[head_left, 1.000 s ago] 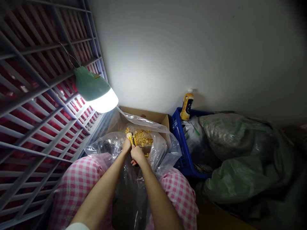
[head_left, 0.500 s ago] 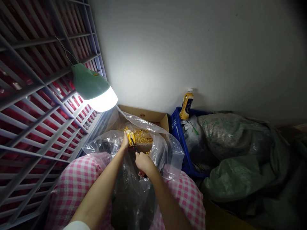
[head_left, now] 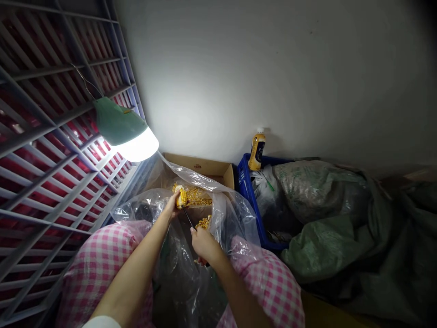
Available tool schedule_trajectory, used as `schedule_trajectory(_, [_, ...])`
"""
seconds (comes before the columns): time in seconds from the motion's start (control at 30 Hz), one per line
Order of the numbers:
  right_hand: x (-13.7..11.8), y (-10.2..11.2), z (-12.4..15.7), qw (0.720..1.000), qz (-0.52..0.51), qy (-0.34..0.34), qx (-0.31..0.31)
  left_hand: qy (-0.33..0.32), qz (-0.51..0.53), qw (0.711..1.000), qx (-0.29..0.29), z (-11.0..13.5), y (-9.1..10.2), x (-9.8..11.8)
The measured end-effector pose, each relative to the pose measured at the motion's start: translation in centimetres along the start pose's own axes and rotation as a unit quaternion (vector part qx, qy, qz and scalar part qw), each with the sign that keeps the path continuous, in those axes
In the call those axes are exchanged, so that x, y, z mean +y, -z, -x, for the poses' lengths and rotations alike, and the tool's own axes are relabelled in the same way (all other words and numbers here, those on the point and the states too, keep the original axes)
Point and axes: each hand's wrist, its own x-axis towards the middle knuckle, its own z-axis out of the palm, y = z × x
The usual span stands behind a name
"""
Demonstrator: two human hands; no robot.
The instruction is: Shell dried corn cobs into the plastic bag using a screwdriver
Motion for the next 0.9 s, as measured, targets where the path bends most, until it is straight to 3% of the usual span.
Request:
schedule_trajectory(0.37, [0.5,-0.5,-0.8,0.996,0.054,0.041,0.061,-0.006,0.027,0.996,0.081,-1.1,-0.8,0.0])
schedule_trajectory(0.9, [-0.2,-0.5,-0.9,0.996,0.057,0.043,0.060,-0.013,-0.018,0.997,0.070,-1.1,-0.8,-0.5])
